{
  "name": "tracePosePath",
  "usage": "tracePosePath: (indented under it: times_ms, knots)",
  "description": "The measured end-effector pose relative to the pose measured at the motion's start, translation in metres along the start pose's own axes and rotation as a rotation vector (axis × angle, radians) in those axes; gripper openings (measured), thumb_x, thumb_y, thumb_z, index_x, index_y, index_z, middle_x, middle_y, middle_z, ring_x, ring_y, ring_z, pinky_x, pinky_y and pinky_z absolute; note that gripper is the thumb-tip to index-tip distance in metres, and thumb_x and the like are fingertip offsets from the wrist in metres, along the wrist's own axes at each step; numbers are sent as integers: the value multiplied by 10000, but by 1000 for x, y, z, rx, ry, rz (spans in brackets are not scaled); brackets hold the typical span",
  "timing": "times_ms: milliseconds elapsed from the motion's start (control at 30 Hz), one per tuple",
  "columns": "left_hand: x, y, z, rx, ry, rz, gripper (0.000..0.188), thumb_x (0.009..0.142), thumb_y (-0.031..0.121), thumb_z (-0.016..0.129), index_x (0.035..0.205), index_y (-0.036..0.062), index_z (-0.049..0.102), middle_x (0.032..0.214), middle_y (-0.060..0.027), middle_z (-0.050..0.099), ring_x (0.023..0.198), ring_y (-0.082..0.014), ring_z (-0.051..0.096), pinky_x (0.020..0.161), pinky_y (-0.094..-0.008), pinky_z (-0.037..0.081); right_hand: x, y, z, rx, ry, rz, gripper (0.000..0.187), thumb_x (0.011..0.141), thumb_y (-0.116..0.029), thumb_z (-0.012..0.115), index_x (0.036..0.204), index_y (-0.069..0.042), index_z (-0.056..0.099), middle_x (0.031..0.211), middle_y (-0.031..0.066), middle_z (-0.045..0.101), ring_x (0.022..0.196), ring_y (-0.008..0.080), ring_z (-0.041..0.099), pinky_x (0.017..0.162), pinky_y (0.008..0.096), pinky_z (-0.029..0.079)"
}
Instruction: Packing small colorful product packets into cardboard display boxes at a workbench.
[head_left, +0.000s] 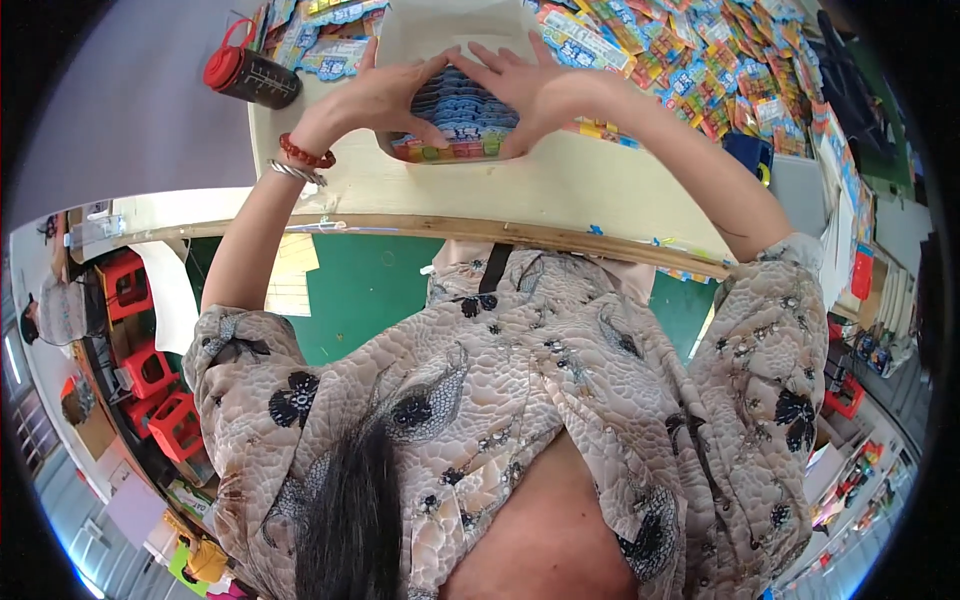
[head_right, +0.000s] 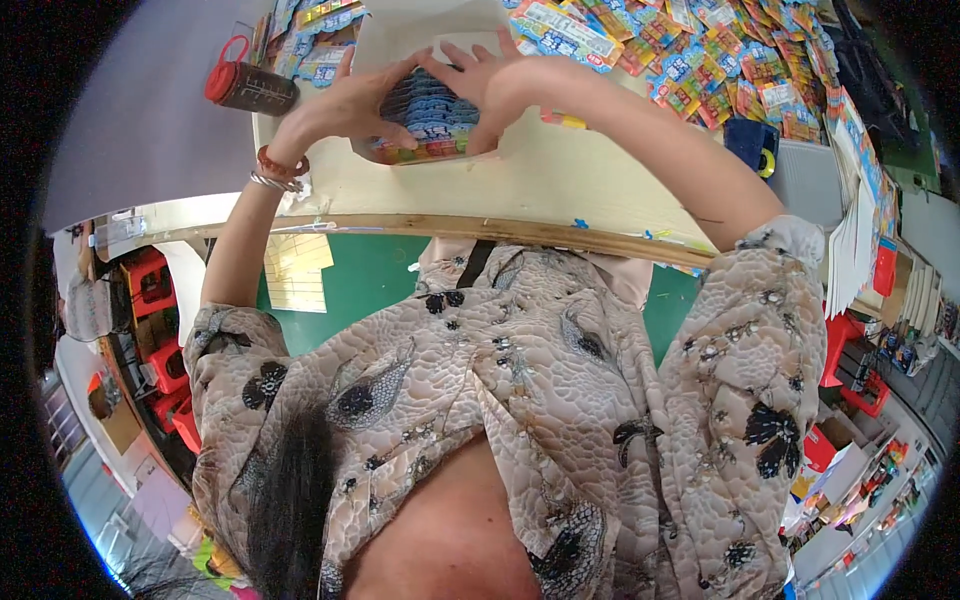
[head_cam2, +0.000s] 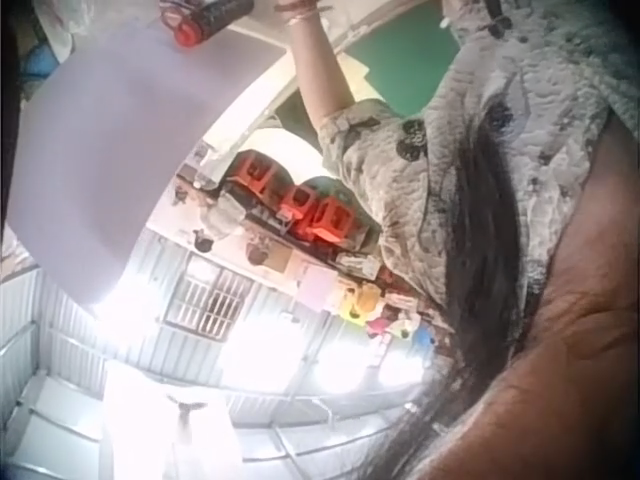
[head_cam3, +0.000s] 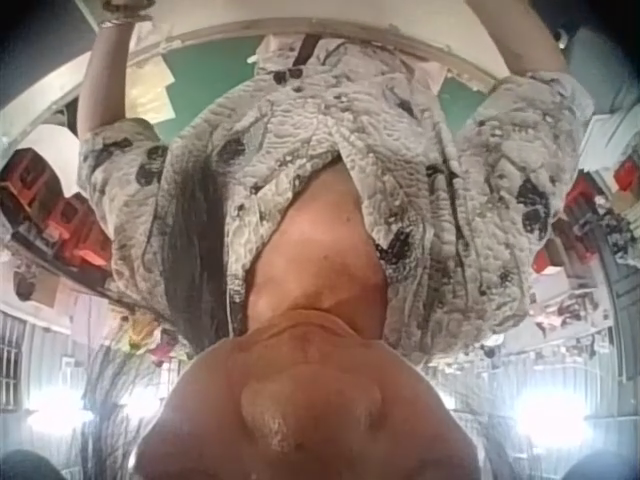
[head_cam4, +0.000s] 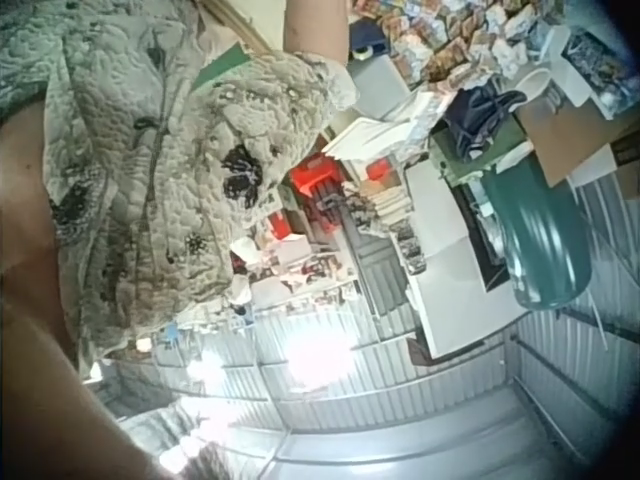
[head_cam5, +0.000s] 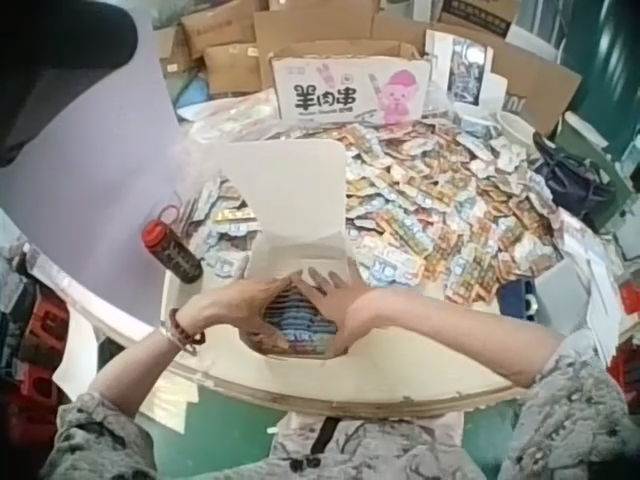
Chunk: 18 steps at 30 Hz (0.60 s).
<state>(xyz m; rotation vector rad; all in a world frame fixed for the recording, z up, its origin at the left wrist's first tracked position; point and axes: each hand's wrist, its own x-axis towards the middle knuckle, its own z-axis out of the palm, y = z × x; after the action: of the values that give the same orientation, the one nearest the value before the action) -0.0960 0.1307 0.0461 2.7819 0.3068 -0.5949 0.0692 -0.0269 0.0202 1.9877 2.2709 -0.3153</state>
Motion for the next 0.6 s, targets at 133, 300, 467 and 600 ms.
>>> tracePosePath:
  times_ms: [133,300,467,600]
  knots:
    - [4,-3,9,44,63,40,1164,590,567,797,1509,214,177,1300,-128,559,1275,-310,464,1113,-596,-21,-13,-14,-47,289,-11,-34,544,696,-209,744,1176,-49,545,1089,179,579,1098,330,542,959,464,369]
    - [13,-10,17,129,160,92,1246,515,597,818,1504,193,175,1275,-170,553,1259,-322,475,1084,-655,-31,-16,-19,-2,78,216,-228,65,730,-97,614,752,-38,628,821,112,627,826,277,609,793,363,458]
    - [22,-18,21,120,76,80,1348,481,643,811,1518,189,78,1323,-183,503,1263,-351,462,1083,-664,-21,-19,-24,-4,-129,88,-245,50,731,-90,590,728,-100,639,769,25,605,949,211,562,874,354,404]
    - [16,-10,21,98,107,112,1398,485,755,732,1507,65,76,1388,-205,419,1316,-336,388,1084,-671,43,-25,-13,14,21,271,-169,56,727,-132,631,771,-108,655,781,29,599,958,220,556,864,359,414]
